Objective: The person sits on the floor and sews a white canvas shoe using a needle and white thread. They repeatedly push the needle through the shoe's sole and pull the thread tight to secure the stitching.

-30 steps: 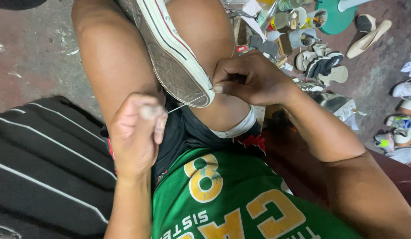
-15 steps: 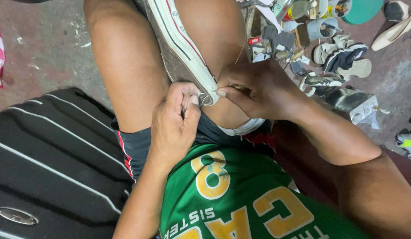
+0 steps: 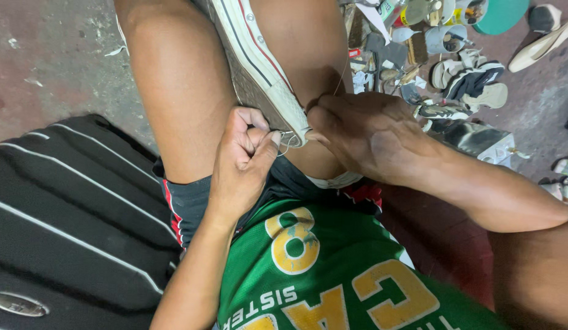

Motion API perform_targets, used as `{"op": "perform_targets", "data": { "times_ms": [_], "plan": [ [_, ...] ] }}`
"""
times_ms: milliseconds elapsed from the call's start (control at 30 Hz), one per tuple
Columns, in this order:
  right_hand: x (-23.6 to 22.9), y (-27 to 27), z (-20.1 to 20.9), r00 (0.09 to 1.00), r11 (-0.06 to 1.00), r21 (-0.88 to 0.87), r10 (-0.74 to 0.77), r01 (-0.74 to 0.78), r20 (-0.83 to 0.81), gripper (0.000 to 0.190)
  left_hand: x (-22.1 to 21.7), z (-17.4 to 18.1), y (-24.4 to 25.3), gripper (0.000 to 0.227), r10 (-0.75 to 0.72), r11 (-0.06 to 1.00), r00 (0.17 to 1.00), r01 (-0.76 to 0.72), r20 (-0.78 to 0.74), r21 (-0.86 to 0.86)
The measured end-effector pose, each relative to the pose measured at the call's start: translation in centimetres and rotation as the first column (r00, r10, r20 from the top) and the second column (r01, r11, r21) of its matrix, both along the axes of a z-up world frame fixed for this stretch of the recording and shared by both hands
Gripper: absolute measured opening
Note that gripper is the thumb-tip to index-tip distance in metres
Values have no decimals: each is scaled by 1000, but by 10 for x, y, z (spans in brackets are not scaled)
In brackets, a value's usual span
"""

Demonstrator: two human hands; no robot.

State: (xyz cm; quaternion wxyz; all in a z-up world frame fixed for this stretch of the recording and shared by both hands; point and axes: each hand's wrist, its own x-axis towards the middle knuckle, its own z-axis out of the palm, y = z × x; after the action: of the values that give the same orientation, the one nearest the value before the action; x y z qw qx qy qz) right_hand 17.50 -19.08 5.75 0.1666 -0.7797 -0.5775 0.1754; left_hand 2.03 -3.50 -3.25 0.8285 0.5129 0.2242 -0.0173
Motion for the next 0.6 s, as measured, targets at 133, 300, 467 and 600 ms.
{"op": "perform_targets", "data": {
  "times_ms": [133, 300, 467, 600],
  "plan": [
    [5, -2, -3, 996, 1000, -15, 3, -1, 89, 21, 2, 5, 1, 19, 3, 1000, 1000, -3, -11, 19],
    [12, -7, -14, 985, 999, -44, 14, -6, 170, 35, 8, 11, 1, 21, 15, 998, 1000, -15, -13, 60],
    [26, -11, -23, 960, 990, -129, -20, 58, 278, 57, 6, 14, -1, 20, 36, 989, 999, -31, -31, 144],
    [25, -14, -27, 966, 1000, -8, -23, 27, 258, 58, 2, 21, -6, 26, 70, 949, 997, -70, 10, 308]
  ]
}}
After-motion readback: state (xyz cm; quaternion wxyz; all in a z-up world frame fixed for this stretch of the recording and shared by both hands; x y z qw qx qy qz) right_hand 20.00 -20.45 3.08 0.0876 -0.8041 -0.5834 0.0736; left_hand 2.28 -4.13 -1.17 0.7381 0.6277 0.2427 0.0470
